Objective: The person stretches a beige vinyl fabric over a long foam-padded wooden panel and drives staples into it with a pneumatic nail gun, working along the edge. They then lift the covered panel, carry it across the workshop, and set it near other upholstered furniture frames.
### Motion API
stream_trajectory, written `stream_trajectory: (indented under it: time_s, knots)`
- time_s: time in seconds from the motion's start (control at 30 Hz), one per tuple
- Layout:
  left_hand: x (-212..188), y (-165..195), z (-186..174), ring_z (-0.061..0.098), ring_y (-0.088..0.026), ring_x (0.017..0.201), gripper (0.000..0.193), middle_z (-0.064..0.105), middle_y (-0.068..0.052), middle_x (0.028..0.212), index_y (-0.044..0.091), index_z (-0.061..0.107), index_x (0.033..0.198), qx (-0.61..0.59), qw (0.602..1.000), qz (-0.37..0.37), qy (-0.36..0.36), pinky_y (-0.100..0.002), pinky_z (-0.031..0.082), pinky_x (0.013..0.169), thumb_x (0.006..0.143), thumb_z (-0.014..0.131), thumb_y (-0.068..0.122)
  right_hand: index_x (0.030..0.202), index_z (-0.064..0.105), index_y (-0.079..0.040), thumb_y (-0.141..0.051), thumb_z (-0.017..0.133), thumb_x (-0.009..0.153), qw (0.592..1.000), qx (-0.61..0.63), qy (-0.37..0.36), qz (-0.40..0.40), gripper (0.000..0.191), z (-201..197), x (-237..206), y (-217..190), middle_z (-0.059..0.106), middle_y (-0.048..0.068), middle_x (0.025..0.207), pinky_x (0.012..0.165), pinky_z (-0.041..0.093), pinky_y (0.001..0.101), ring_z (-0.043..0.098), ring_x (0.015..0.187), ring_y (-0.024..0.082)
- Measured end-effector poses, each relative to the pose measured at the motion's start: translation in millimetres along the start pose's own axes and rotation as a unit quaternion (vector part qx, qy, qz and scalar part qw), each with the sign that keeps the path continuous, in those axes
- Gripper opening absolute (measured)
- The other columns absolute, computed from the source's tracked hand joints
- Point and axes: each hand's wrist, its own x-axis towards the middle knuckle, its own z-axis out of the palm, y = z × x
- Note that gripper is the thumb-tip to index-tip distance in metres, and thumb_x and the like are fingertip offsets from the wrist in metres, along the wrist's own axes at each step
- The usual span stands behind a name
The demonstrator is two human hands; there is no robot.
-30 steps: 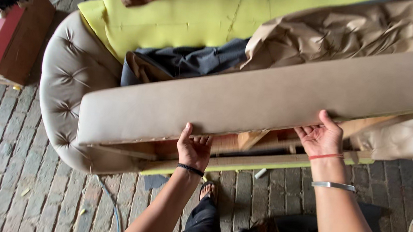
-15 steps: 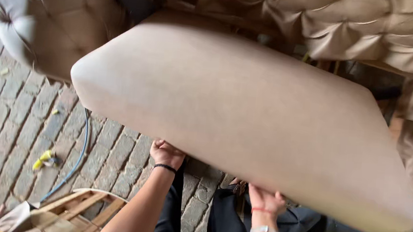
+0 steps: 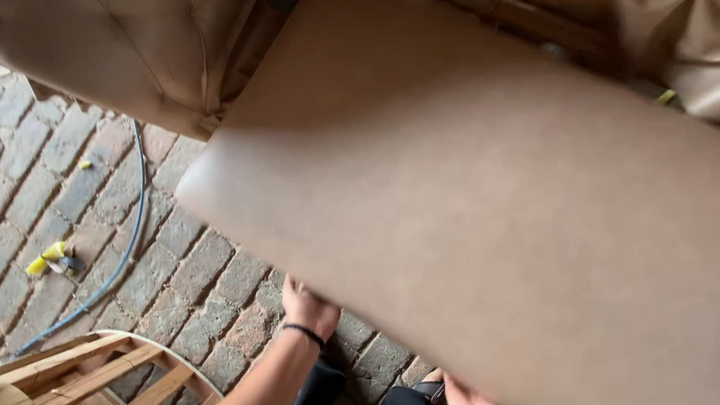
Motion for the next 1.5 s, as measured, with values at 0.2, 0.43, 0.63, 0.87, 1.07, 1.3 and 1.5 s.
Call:
stream_trajectory:
  time_s: [0.2,0.43,0.63,0.87,1.07,1.3,1.5]
  knots:
    - [9.5,1.9,40.5,0.020,-0.027,0.156,0.080,0.020,-0.010,0.167,0.011,0.017,0.159,0.242,0.966,-0.010,-0.087,-0.050,0.028,0.124,0.096,0.052,0.045,0.141,0.049,0.005,-0.062,0.049,0.096,0.905,-0.203,0.374,-0.016,0.081,56.6,17.6,-1.8,0.061,0.020,0.136,0.101,0.049,0.0491,0.052,0.131,0.032]
    - [-51.1,-20.3,107.7,0.023,-0.032,0.160,0.096,0.026,-0.015,0.166,0.019,0.028,0.159,0.827,0.307,0.433,-0.184,-0.046,0.022,0.132,0.081,0.082,0.030,0.149,0.054,-0.013,-0.035,0.080,0.076,0.373,-0.922,0.083,0.067,0.081,222.8,72.1,9.7,0.043,0.023,0.156,0.112,0.044,0.0480,0.046,0.140,0.037]
    - [-36.6,-67.1,206.9,0.007,-0.041,0.156,0.132,0.005,-0.019,0.169,0.021,0.012,0.163,0.914,0.166,0.307,-0.208,-0.057,0.017,0.124,0.063,0.095,0.043,0.163,-0.015,-0.030,-0.052,0.100,0.053,-0.054,-0.982,0.040,0.178,0.161,280.0,189.9,68.5,-0.025,0.017,0.169,0.122,0.005,0.0707,-0.018,0.158,0.040]
    - [-11.0,-124.5,236.7,0.000,-0.046,0.156,0.132,0.000,-0.024,0.170,0.014,0.010,0.166,0.946,0.113,0.260,-0.158,-0.066,0.012,0.120,0.069,0.094,0.043,0.159,-0.034,-0.023,-0.061,0.097,0.057,-0.117,-0.939,0.095,0.309,0.170,284.6,233.0,56.3,-0.039,0.026,0.163,0.112,0.001,0.0782,-0.032,0.150,0.051]
    - [-27.2,-84.3,212.2,-0.001,-0.042,0.157,0.138,-0.004,-0.019,0.172,0.023,0.004,0.165,0.918,0.150,0.317,-0.183,-0.063,0.009,0.122,0.062,0.089,0.059,0.160,-0.031,-0.023,-0.064,0.092,0.062,-0.120,-0.943,0.083,0.299,0.163,268.6,231.7,68.1,-0.038,0.027,0.163,0.112,-0.002,0.0776,-0.032,0.150,0.051]
    - [-37.0,-90.0,230.6,-0.016,-0.039,0.158,0.142,-0.018,-0.017,0.171,0.025,-0.008,0.165,0.958,0.120,0.179,-0.189,-0.061,-0.004,0.124,0.067,0.085,0.067,0.162,-0.026,-0.025,-0.057,0.087,0.069,-0.110,-0.960,0.087,0.242,0.150,249.0,235.1,57.5,-0.034,0.025,0.165,0.111,-0.004,0.0789,-0.028,0.149,0.053]
    - [-28.0,-88.0,158.7,-0.003,-0.036,0.158,0.128,-0.008,-0.018,0.171,0.028,0.000,0.167,0.913,0.134,0.329,-0.203,-0.060,0.009,0.122,0.072,0.084,0.046,0.163,-0.021,-0.028,-0.067,0.090,0.059,-0.094,-0.973,0.050,0.203,0.156,243.8,209.8,43.5,-0.029,0.017,0.168,0.120,0.000,0.0716,-0.027,0.154,0.042]
